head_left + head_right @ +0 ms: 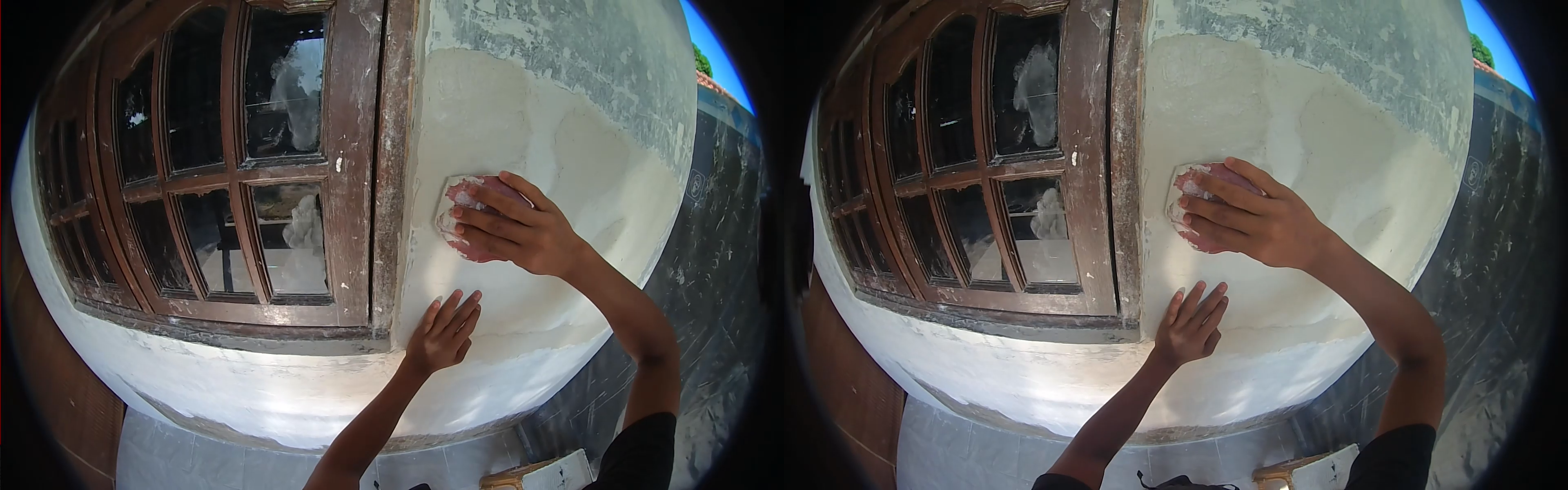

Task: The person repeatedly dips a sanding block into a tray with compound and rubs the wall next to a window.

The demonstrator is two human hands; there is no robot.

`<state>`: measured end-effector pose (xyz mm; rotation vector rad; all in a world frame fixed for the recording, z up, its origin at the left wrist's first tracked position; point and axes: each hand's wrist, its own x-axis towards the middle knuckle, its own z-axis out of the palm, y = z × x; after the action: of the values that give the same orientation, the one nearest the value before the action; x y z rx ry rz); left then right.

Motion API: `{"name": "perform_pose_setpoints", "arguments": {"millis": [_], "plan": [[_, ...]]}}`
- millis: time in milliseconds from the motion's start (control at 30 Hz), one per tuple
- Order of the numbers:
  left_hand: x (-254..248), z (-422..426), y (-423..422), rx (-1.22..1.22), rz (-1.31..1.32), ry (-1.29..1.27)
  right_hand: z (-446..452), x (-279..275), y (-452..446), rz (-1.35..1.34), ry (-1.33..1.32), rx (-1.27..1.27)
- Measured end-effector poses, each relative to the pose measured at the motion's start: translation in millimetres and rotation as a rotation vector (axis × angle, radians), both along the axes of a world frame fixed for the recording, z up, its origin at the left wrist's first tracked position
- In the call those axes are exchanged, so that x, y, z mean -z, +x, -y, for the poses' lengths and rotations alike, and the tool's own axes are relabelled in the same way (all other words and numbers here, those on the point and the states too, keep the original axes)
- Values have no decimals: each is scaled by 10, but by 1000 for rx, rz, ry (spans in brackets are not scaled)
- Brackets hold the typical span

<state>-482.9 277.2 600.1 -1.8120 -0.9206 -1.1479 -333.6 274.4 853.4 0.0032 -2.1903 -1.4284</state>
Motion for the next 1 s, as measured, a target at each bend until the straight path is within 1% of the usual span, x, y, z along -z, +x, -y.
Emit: {"name": "perform_pose_setpoints", "arguments": {"millis": [67,167,400,600,700,800,867,1000], "plan": [[6,20,-5,4,-1,-5,20,-13,-125,-29,11,-46],[-4,22,-9,-9,-9,-6,-12,-55,-244,-1,49,-22],[5,15,2,37,17,-4,-23,14,-49,-17,1,10],[-12,39,-9,23,9,-3,-17,-93,-243,-40,83,-22],[-2,41,-20,11,1,-6,-81,-89,-256,-25,144,32],[-5,19,-15,10,2,-8,-43,-25,-140,-62,121,18],[-9,20,-19,10,1,-11,-16,-6,-94,-98,51,7],[-18,39,-15,13,6,-3,6,-37,-217,-124,68,-8]]}}
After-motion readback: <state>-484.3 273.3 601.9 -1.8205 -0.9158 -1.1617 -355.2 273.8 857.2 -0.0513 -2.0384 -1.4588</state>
